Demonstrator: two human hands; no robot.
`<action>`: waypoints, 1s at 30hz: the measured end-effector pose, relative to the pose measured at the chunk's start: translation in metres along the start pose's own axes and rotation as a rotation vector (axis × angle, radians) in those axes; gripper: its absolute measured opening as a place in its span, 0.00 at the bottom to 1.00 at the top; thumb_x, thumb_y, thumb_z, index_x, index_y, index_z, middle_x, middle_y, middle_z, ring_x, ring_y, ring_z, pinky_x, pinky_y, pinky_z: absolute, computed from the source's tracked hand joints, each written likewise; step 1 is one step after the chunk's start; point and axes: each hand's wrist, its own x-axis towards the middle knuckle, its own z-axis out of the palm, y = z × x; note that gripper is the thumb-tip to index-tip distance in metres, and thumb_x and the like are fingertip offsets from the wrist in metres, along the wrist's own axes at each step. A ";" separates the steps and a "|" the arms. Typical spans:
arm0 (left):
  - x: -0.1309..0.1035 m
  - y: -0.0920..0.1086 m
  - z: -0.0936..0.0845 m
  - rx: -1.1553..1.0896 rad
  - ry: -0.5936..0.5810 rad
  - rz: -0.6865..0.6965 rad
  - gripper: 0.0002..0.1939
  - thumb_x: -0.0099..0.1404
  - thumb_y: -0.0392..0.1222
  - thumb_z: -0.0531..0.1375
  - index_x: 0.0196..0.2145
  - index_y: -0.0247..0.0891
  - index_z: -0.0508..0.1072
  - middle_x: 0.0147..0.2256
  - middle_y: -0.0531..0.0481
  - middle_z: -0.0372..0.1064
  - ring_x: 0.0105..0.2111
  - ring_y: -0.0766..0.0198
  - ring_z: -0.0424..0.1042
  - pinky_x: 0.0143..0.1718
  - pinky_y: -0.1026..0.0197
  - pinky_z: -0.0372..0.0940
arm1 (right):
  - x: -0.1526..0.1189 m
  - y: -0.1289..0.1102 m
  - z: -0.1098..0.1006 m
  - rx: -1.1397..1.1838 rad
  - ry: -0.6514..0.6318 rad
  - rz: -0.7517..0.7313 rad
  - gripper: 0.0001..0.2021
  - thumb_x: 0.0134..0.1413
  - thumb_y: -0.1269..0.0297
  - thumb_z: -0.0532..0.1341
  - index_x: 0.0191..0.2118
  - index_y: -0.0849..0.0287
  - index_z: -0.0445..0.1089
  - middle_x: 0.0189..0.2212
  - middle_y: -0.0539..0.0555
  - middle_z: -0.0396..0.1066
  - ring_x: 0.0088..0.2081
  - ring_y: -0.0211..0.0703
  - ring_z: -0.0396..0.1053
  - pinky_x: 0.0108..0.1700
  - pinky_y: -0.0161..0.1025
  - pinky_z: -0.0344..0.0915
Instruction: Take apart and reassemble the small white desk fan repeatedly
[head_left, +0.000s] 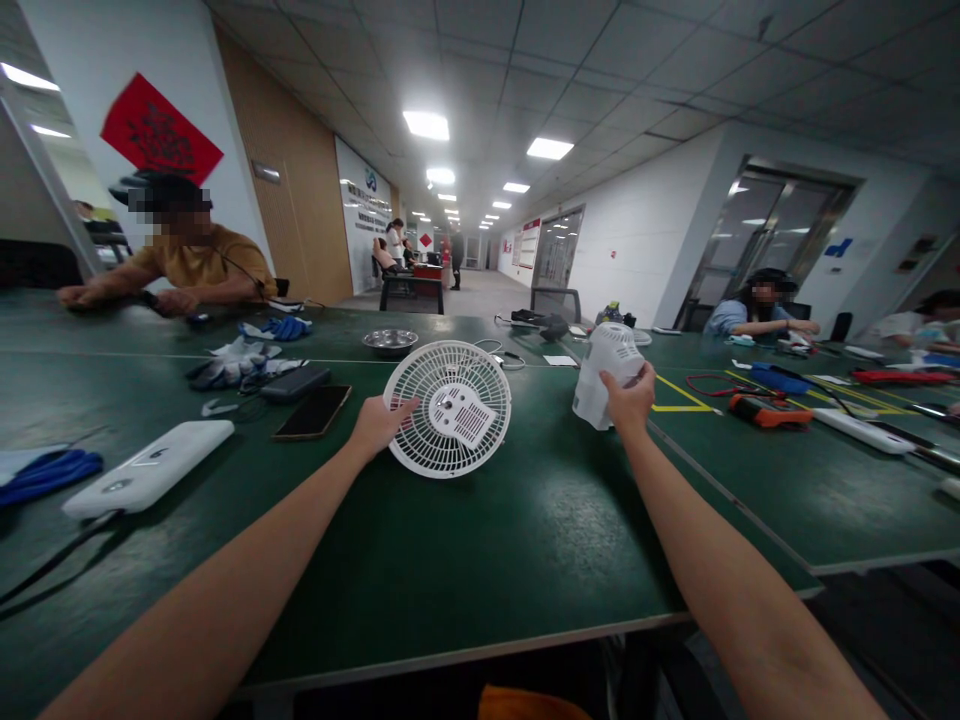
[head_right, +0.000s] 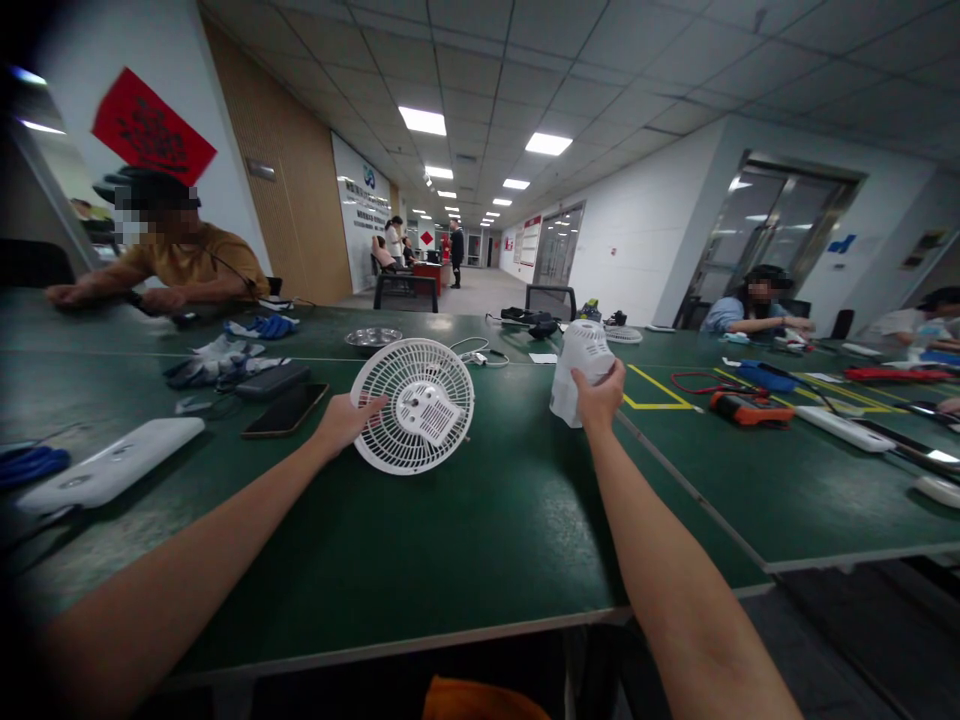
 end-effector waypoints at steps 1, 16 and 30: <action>0.000 0.000 0.000 -0.001 0.001 -0.003 0.17 0.57 0.49 0.65 0.38 0.33 0.77 0.34 0.42 0.78 0.31 0.54 0.78 0.33 0.56 0.72 | -0.001 0.000 0.000 -0.001 -0.001 -0.003 0.40 0.41 0.52 0.66 0.59 0.61 0.54 0.52 0.62 0.65 0.50 0.52 0.65 0.52 0.46 0.60; -0.005 0.007 0.001 -0.021 0.014 -0.007 0.15 0.56 0.49 0.66 0.35 0.32 0.77 0.32 0.41 0.78 0.31 0.54 0.78 0.33 0.56 0.72 | -0.001 -0.002 -0.003 -0.090 0.050 -0.031 0.39 0.40 0.49 0.66 0.57 0.60 0.55 0.49 0.61 0.66 0.48 0.52 0.66 0.49 0.45 0.61; 0.001 -0.003 0.002 -0.070 -0.011 -0.008 0.16 0.56 0.48 0.66 0.37 0.33 0.77 0.35 0.42 0.78 0.31 0.54 0.78 0.31 0.56 0.73 | -0.004 -0.006 -0.006 -0.077 0.011 -0.025 0.37 0.41 0.50 0.65 0.56 0.58 0.55 0.51 0.61 0.66 0.51 0.56 0.65 0.49 0.48 0.61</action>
